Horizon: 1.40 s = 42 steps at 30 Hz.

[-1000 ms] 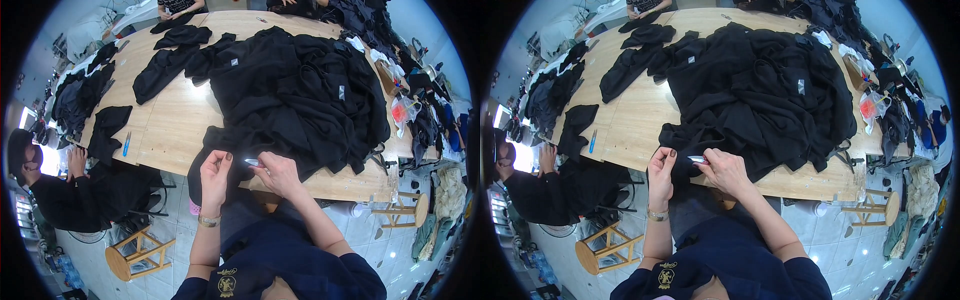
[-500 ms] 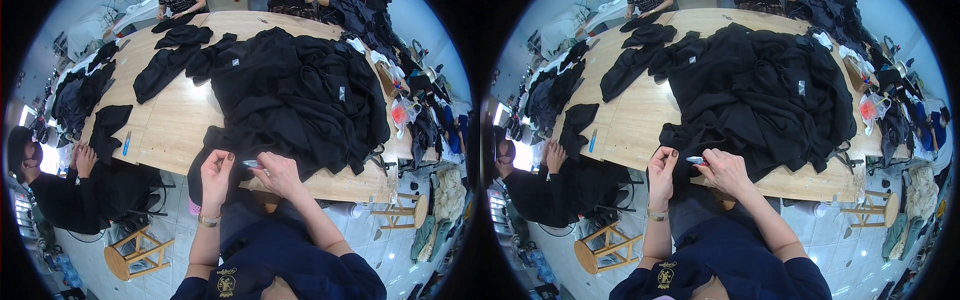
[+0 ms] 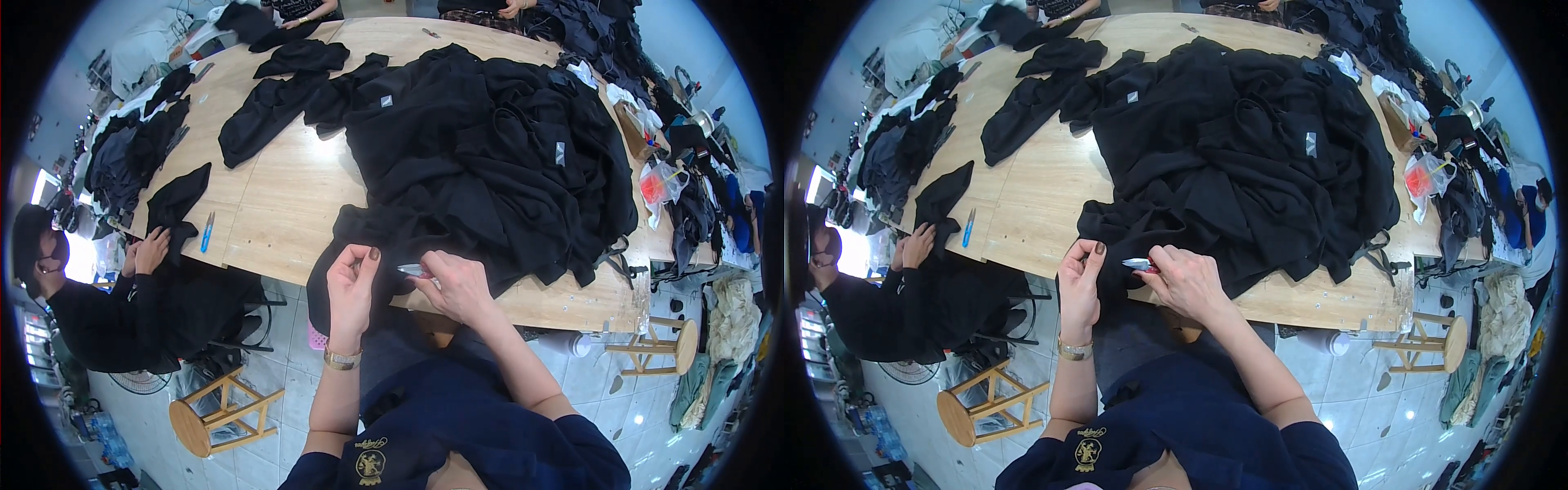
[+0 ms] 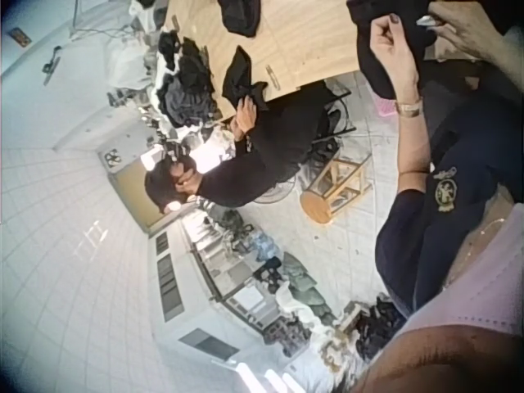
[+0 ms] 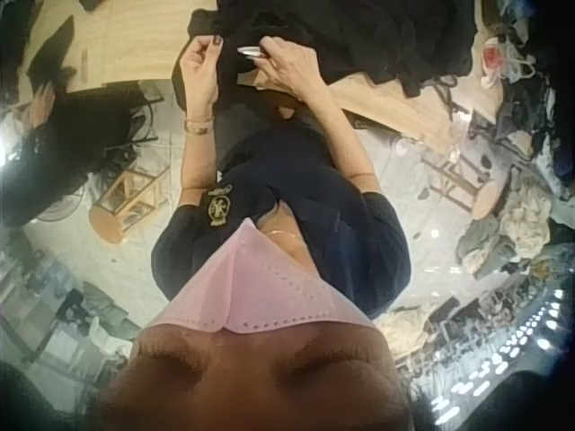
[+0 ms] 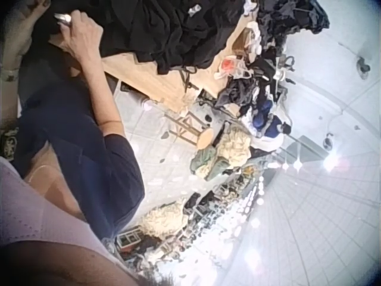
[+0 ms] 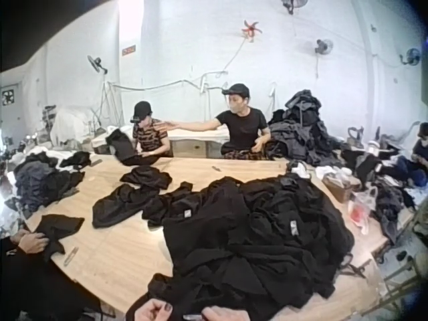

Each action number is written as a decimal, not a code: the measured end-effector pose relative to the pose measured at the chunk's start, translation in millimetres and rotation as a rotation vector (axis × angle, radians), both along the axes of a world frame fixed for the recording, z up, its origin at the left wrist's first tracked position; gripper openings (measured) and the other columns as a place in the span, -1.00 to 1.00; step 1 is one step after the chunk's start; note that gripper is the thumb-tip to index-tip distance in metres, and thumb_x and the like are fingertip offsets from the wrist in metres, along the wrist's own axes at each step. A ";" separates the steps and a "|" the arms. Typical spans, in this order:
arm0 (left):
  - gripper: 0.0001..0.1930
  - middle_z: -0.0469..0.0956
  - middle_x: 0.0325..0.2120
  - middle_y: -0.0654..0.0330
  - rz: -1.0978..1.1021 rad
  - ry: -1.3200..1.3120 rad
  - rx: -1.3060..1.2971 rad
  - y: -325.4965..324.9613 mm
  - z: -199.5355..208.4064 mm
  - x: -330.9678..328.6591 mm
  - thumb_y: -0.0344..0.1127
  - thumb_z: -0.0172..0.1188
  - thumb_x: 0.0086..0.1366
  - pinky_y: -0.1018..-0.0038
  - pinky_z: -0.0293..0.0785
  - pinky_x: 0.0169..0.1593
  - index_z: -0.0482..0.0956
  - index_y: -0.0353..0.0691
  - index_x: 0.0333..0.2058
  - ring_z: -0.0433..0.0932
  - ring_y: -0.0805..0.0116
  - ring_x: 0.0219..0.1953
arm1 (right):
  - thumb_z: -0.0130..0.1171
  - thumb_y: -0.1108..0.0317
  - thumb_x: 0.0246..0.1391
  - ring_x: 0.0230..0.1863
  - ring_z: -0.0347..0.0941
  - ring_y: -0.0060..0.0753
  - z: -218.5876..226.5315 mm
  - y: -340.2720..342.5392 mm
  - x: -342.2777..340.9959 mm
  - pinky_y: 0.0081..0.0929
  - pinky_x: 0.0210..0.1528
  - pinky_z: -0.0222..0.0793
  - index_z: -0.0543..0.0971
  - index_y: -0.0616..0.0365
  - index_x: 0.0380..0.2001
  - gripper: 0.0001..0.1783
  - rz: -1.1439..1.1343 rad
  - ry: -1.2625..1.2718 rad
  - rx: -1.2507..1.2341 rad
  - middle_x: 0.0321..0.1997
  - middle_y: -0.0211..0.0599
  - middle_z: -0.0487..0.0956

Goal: Trimming loose threads and small fabric sections from black garments using thread snips.

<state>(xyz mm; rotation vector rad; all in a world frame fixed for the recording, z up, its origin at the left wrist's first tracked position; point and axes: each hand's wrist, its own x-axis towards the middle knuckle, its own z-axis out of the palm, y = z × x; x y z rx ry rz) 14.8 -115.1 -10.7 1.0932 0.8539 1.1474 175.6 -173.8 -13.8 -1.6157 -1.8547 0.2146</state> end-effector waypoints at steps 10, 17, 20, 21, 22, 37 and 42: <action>-0.91 0.33 -0.63 0.50 0.009 0.103 0.024 -4.1 7.3 -0.9 -0.40 0.14 0.25 0.76 -0.02 -0.55 0.47 -0.27 -0.41 0.13 0.81 -0.61 | 0.18 0.13 0.02 -0.55 0.46 -0.24 0.4 -0.6 -0.8 -0.43 -0.56 0.32 0.37 0.15 -0.47 -0.68 -0.056 0.223 -0.081 -0.56 -0.27 0.49; -0.91 0.36 -0.62 0.48 0.025 0.091 0.072 -6.2 3.0 1.9 -0.41 0.14 0.25 0.77 0.02 -0.54 0.47 -0.28 -0.41 0.18 0.81 -0.59 | 0.31 0.26 -0.07 -0.63 0.17 -0.66 6.4 4.3 -13.9 -0.65 -0.53 0.18 0.39 0.20 -0.33 -0.65 -0.014 0.769 -0.154 -0.65 -0.46 0.31; -0.91 0.36 -0.62 0.48 0.022 0.079 0.075 -7.2 3.1 2.7 -0.41 0.14 0.25 0.77 0.02 -0.54 0.47 -0.28 -0.41 0.18 0.80 -0.59 | 0.29 0.35 -0.06 -0.59 0.15 -0.73 9.8 4.8 -21.6 -0.71 -0.51 0.16 0.42 0.22 -0.40 -0.74 -0.009 0.721 -0.224 -0.63 -0.53 0.28; -0.91 0.36 -0.62 0.48 0.020 0.086 0.093 -7.3 3.2 2.9 -0.41 0.13 0.26 0.77 0.02 -0.54 0.47 -0.29 -0.41 0.17 0.80 -0.59 | 0.25 0.39 -0.03 -0.57 0.14 -0.76 1.5 7.1 -22.9 -0.72 -0.50 0.15 0.43 0.22 -0.41 -0.79 0.028 0.832 -0.181 -0.62 -0.55 0.28; -0.91 0.36 -0.62 0.48 0.020 0.085 0.093 -6.8 2.9 2.3 -0.41 0.13 0.26 0.77 0.02 -0.54 0.47 -0.29 -0.41 0.17 0.80 -0.59 | 0.21 0.42 0.01 -0.55 0.14 -0.78 -4.5 8.7 -23.3 -0.74 -0.49 0.14 0.44 0.22 -0.42 -0.84 0.064 0.943 -0.136 -0.60 -0.57 0.29; -0.91 0.30 -0.64 0.51 0.057 0.073 0.050 -5.9 -1.5 -0.8 -0.39 0.13 0.26 0.76 -0.05 -0.57 0.46 -0.28 -0.40 0.10 0.80 -0.62 | 0.18 0.29 0.02 -0.64 0.31 -0.51 1.2 -1.6 -18.3 -0.60 -0.55 0.22 0.44 0.21 -0.39 -0.78 -0.003 0.585 -0.080 -0.59 -0.34 0.41; -0.91 0.31 -0.63 0.52 0.061 -0.024 -0.016 -2.6 -4.4 -1.7 -0.39 0.13 0.26 0.76 -0.06 -0.56 0.47 -0.27 -0.40 0.11 0.81 -0.62 | 0.18 0.19 0.01 -0.60 0.42 -0.27 -5.1 -1.6 -11.3 -0.45 -0.58 0.29 0.40 0.17 -0.46 -0.72 -0.018 0.263 0.030 -0.58 -0.27 0.45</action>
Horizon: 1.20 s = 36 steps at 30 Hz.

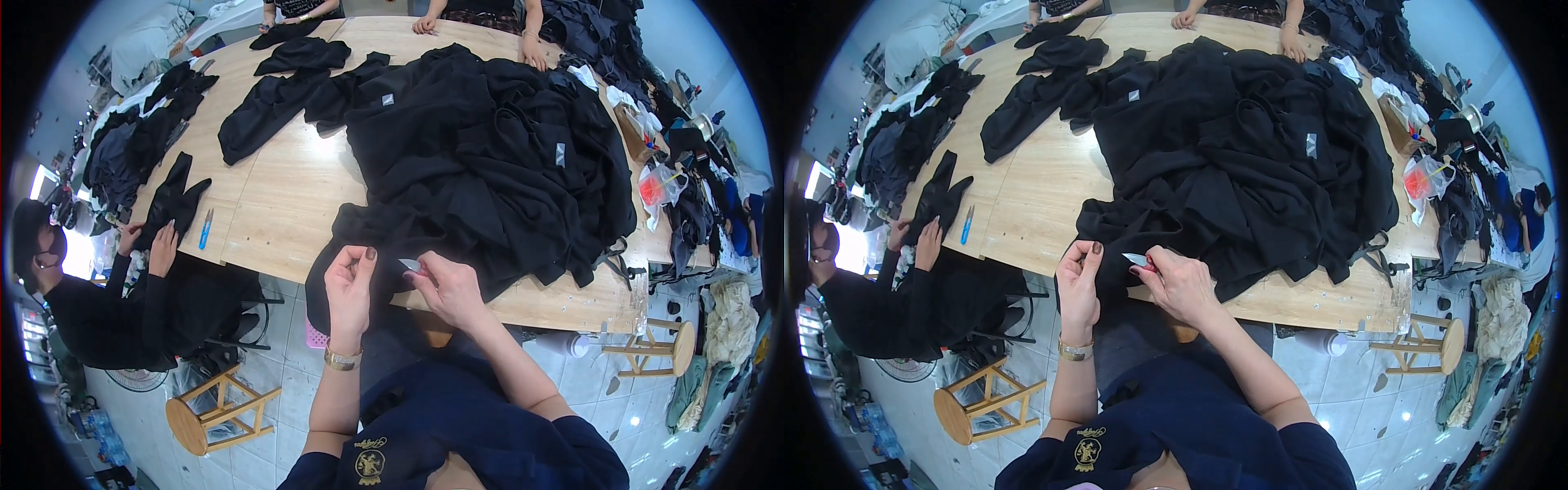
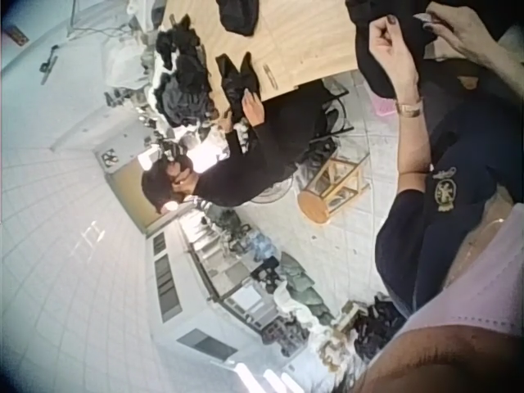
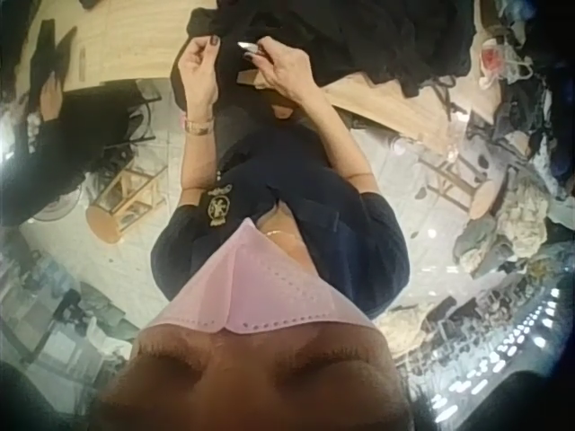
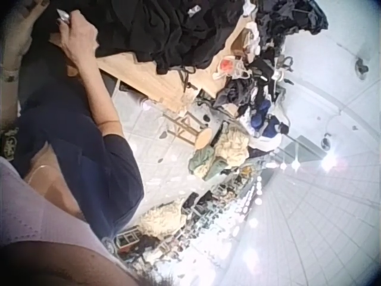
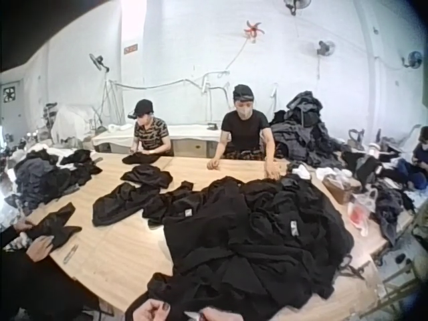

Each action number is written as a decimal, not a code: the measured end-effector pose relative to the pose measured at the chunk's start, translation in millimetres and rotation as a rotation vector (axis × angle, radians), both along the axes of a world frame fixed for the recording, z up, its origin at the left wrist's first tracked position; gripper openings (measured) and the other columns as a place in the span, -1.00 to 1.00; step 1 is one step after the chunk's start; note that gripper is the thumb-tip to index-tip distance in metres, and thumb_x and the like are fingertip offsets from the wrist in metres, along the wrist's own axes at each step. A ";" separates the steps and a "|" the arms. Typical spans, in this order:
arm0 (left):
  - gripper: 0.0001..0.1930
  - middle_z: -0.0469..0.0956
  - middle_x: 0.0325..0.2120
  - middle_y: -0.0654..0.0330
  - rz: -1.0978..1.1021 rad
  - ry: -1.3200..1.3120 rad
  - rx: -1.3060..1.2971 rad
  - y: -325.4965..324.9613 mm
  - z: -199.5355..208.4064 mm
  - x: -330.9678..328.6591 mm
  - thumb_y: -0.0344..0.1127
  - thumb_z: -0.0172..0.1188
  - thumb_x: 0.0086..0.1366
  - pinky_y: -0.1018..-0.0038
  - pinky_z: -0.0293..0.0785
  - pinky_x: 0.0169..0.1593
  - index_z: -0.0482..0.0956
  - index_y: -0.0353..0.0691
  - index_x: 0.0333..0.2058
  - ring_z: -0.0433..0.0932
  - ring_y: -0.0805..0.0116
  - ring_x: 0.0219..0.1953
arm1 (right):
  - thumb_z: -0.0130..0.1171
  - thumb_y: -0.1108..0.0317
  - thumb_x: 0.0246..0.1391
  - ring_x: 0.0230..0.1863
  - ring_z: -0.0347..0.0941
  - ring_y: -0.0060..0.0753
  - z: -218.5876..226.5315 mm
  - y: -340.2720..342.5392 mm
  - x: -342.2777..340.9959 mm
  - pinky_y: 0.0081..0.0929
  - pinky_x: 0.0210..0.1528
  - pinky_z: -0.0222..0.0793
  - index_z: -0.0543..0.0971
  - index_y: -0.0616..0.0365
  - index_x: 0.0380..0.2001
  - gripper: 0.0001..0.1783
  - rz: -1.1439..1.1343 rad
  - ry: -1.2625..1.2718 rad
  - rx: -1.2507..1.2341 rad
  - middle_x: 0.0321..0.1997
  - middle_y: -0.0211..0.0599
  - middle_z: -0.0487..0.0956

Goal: Trimming loose threads and small fabric sections from black garments using thread snips.

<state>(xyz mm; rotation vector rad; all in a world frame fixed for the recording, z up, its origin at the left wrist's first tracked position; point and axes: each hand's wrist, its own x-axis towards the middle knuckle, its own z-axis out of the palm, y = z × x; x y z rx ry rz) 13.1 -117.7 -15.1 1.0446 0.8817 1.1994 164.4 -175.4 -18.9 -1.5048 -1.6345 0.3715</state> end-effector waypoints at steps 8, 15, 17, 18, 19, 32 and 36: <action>-0.90 0.42 -0.51 0.43 -0.045 0.014 -0.034 0.5 0.1 -4.5 -0.37 0.15 0.25 0.77 0.17 -0.35 0.46 -0.25 -0.39 0.28 0.75 -0.46 | 0.18 0.17 0.00 -0.58 0.43 -0.31 -1.5 1.1 3.5 -0.42 -0.60 0.30 0.37 0.10 -0.51 -0.72 -0.004 -0.218 0.043 -0.61 -0.34 0.41; -0.90 0.29 -0.65 0.53 -0.032 0.047 0.017 -0.3 4.0 -1.0 -0.40 0.14 0.25 0.74 -0.08 -0.58 0.46 -0.27 -0.42 0.09 0.81 -0.64 | 0.18 0.17 -0.01 -0.58 0.43 -0.31 2.5 1.5 1.7 -0.42 -0.60 0.30 0.37 0.10 -0.52 -0.72 0.016 -0.219 0.051 -0.61 -0.34 0.41; -0.91 0.30 -0.65 0.52 -0.041 0.060 0.023 -0.9 5.5 -1.3 -0.40 0.14 0.25 0.75 -0.07 -0.57 0.46 -0.27 -0.41 0.09 0.81 -0.63 | 0.18 0.17 -0.02 -0.58 0.43 -0.31 2.6 1.3 2.1 -0.41 -0.60 0.29 0.37 0.10 -0.52 -0.72 0.017 -0.216 0.051 -0.62 -0.33 0.41; -0.91 0.31 -0.64 0.51 -0.048 0.073 0.029 -1.2 6.1 -1.5 -0.40 0.14 0.25 0.75 -0.06 -0.57 0.46 -0.28 -0.41 0.10 0.81 -0.63 | 0.18 0.17 0.00 -0.57 0.44 -0.28 2.1 1.1 2.4 -0.40 -0.59 0.30 0.38 0.12 -0.50 -0.72 0.024 -0.197 0.034 -0.62 -0.32 0.42; -0.91 0.31 -0.64 0.51 -0.048 0.073 0.029 -1.5 6.8 -1.7 -0.40 0.14 0.25 0.75 -0.06 -0.57 0.46 -0.28 -0.41 0.10 0.81 -0.63 | 0.17 0.18 0.01 -0.57 0.44 -0.25 1.7 1.0 2.5 -0.40 -0.57 0.30 0.39 0.14 -0.48 -0.73 0.031 -0.178 0.018 -0.62 -0.31 0.43; -0.90 0.35 -0.59 0.49 -0.035 0.264 0.141 -8.5 15.9 0.4 -0.40 0.19 0.21 0.76 0.04 -0.49 0.52 -0.30 -0.43 0.15 0.76 -0.55 | 0.17 0.53 -0.01 -0.47 0.13 -0.83 -0.8 21.8 1.5 -0.82 -0.45 0.10 0.33 0.12 -0.33 -0.77 0.297 0.744 -0.187 -0.43 -0.58 0.28; -0.91 0.34 -0.61 0.49 0.018 0.315 0.218 -8.5 11.9 -2.1 -0.42 0.18 0.21 0.76 0.05 -0.49 0.50 -0.30 -0.44 0.15 0.76 -0.56 | 0.17 0.54 -0.01 -0.47 0.13 -0.84 -5.9 23.3 -1.2 -0.82 -0.46 0.09 0.33 0.12 -0.35 -0.78 0.307 0.919 -0.162 -0.44 -0.58 0.28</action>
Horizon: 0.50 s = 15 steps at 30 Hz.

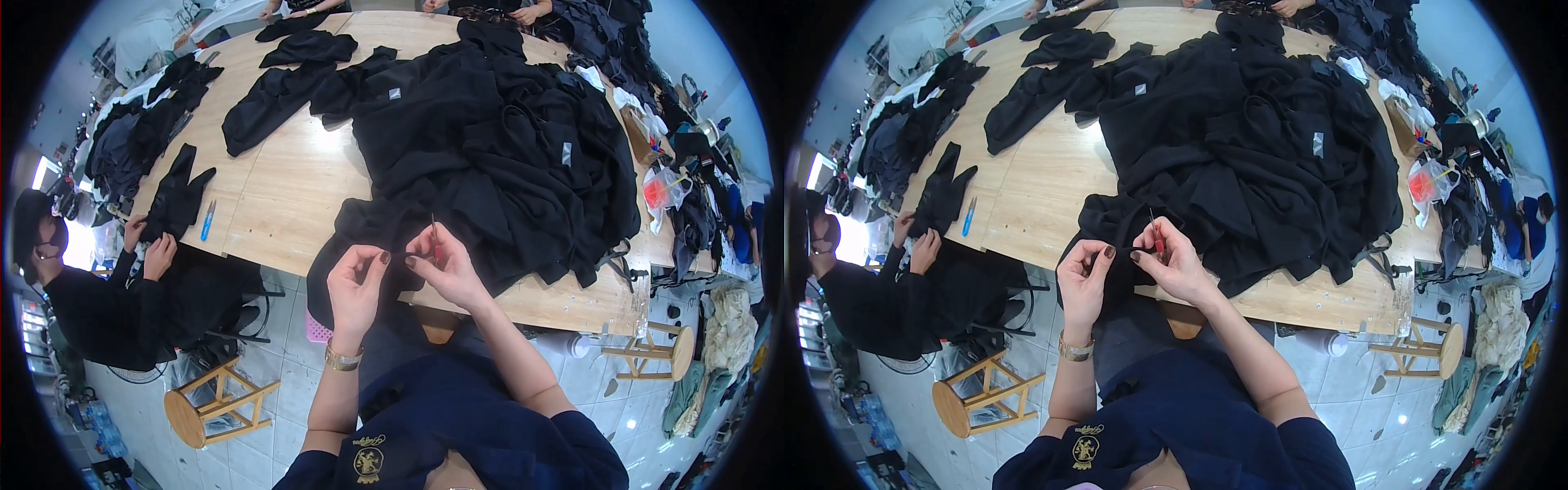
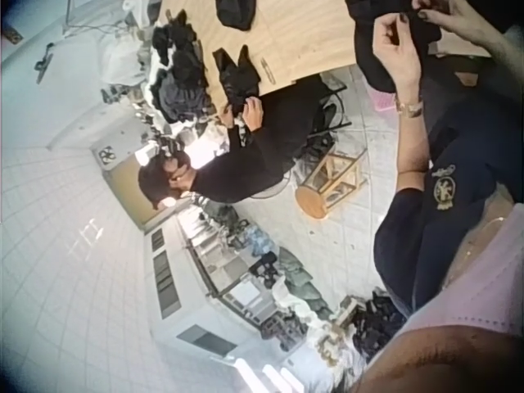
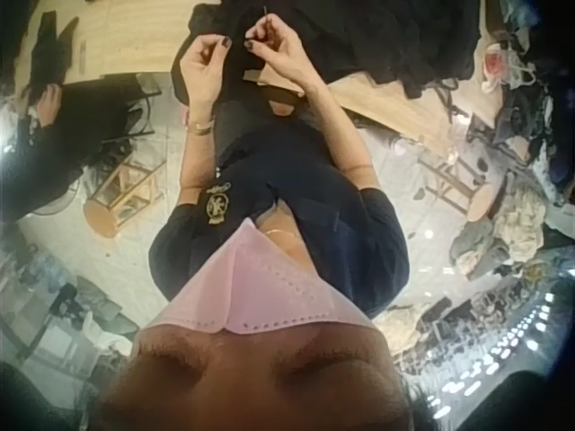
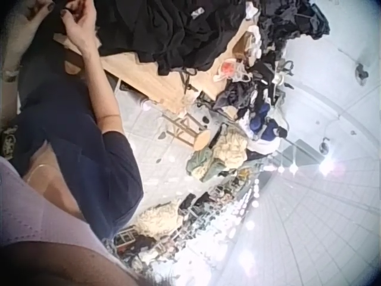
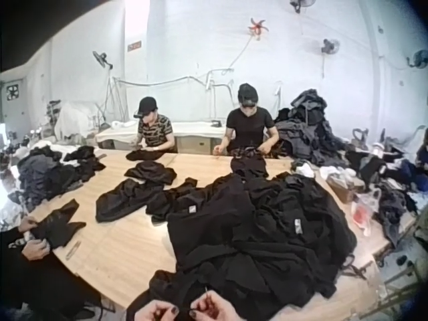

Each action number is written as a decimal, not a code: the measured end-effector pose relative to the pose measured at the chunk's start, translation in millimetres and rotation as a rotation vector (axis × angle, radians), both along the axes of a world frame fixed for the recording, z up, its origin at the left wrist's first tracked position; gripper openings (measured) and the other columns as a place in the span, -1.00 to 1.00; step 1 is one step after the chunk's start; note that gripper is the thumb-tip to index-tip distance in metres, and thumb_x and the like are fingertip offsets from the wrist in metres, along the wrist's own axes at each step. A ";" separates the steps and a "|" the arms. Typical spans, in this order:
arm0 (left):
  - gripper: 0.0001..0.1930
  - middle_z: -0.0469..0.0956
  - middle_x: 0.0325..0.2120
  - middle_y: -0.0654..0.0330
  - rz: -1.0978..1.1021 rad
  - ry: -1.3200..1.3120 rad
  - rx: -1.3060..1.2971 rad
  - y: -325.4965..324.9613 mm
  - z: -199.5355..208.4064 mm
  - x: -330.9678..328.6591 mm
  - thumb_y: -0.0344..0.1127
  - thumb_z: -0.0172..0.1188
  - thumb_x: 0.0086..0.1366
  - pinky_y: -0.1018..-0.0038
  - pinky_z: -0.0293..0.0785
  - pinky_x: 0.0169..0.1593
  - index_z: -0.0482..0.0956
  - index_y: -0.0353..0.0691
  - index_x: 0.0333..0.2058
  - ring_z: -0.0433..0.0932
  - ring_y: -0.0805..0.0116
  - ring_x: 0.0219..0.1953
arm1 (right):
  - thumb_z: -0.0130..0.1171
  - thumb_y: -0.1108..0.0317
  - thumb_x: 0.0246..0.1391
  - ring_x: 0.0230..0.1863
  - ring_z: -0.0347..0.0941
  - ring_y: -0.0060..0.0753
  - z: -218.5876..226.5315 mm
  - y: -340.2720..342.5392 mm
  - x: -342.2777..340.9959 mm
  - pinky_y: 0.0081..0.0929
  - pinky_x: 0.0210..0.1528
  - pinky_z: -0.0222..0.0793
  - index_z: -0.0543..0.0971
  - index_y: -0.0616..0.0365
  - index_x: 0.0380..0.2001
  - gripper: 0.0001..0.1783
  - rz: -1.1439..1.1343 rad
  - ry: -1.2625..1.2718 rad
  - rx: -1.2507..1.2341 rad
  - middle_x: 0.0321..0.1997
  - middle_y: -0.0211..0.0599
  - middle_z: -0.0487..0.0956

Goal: Trimming loose threads and small fabric sections from black garments using thread snips.

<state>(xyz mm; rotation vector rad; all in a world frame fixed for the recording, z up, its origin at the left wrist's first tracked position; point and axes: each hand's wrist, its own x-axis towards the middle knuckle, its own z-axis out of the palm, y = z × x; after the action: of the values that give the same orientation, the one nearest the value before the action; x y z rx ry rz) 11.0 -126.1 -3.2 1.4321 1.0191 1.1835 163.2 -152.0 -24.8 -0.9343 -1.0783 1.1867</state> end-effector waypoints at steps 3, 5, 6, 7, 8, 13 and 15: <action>-0.94 0.48 -0.52 0.37 -0.060 -0.075 -0.103 0.7 -8.1 -6.8 -0.47 0.15 0.22 0.78 0.23 -0.43 0.49 -0.34 -0.38 0.33 0.74 -0.50 | 0.17 0.53 -0.01 -0.48 0.13 -0.84 0.0 -0.6 -2.6 -0.82 -0.47 0.08 0.33 0.13 -0.36 -0.79 -0.034 -0.036 -0.014 -0.46 -0.59 0.27; -0.94 0.47 -0.53 0.37 -0.030 -0.084 -0.090 -0.5 -7.4 -5.5 -0.48 0.15 0.22 0.78 0.22 -0.44 0.49 -0.34 -0.38 0.33 0.74 -0.51 | 0.14 0.62 -0.03 -0.38 0.26 -0.76 3.4 -3.1 -4.2 -0.77 -0.37 0.22 0.23 0.09 -0.45 -0.72 -0.068 -0.167 -0.077 -0.30 -0.42 0.40; -0.95 0.47 -0.53 0.38 -0.002 -0.093 -0.075 -1.4 -5.8 -4.0 -0.49 0.15 0.22 0.78 0.21 -0.44 0.48 -0.35 -0.37 0.32 0.74 -0.51 | 0.14 0.62 -0.03 -0.38 0.26 -0.76 4.3 -4.4 -5.7 -0.77 -0.37 0.22 0.23 0.09 -0.45 -0.72 -0.068 -0.168 -0.080 -0.30 -0.42 0.40; -0.95 0.47 -0.53 0.38 -0.002 -0.094 -0.077 -2.6 -3.3 -2.6 -0.49 0.15 0.22 0.78 0.21 -0.44 0.48 -0.35 -0.37 0.32 0.74 -0.51 | 0.16 0.58 -0.05 -0.45 0.18 -0.81 5.0 -5.6 -8.0 -0.79 -0.44 0.13 0.29 0.12 -0.41 -0.76 -0.071 -0.116 -0.084 -0.39 -0.51 0.33; -0.95 0.46 -0.53 0.38 0.010 -0.077 -0.052 -3.9 -0.4 -1.1 -0.49 0.15 0.21 0.78 0.20 -0.45 0.48 -0.35 -0.38 0.31 0.74 -0.52 | 0.18 0.55 -0.06 -0.52 0.10 -0.86 5.0 -6.0 -9.4 -0.80 -0.51 0.04 0.34 0.15 -0.37 -0.78 -0.073 -0.064 -0.087 -0.49 -0.61 0.25; -0.92 0.32 -0.61 0.49 0.050 -0.077 0.013 -6.8 0.4 4.6 -0.43 0.17 0.22 0.76 -0.02 -0.54 0.48 -0.30 -0.43 0.09 0.78 -0.59 | 0.18 0.56 -0.09 -0.54 0.10 -0.86 3.0 -5.9 -9.8 -0.82 -0.53 0.04 0.27 0.12 -0.40 -0.72 -0.063 -0.074 -0.055 -0.41 -0.55 0.31; -0.92 0.32 -0.60 0.48 0.056 -0.107 0.002 -6.6 0.6 5.0 -0.44 0.17 0.21 0.77 -0.02 -0.53 0.48 -0.30 -0.42 0.10 0.78 -0.59 | 0.17 0.57 -0.09 -0.54 0.11 -0.86 2.1 -6.1 -9.2 -0.83 -0.53 0.05 0.24 0.12 -0.42 -0.71 -0.057 -0.037 -0.047 -0.37 -0.52 0.33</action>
<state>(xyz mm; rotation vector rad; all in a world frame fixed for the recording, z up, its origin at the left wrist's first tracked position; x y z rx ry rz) 16.0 -132.8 -2.6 1.3352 0.9898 1.2884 153.9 -158.2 -22.7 -1.0200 -1.0500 1.1558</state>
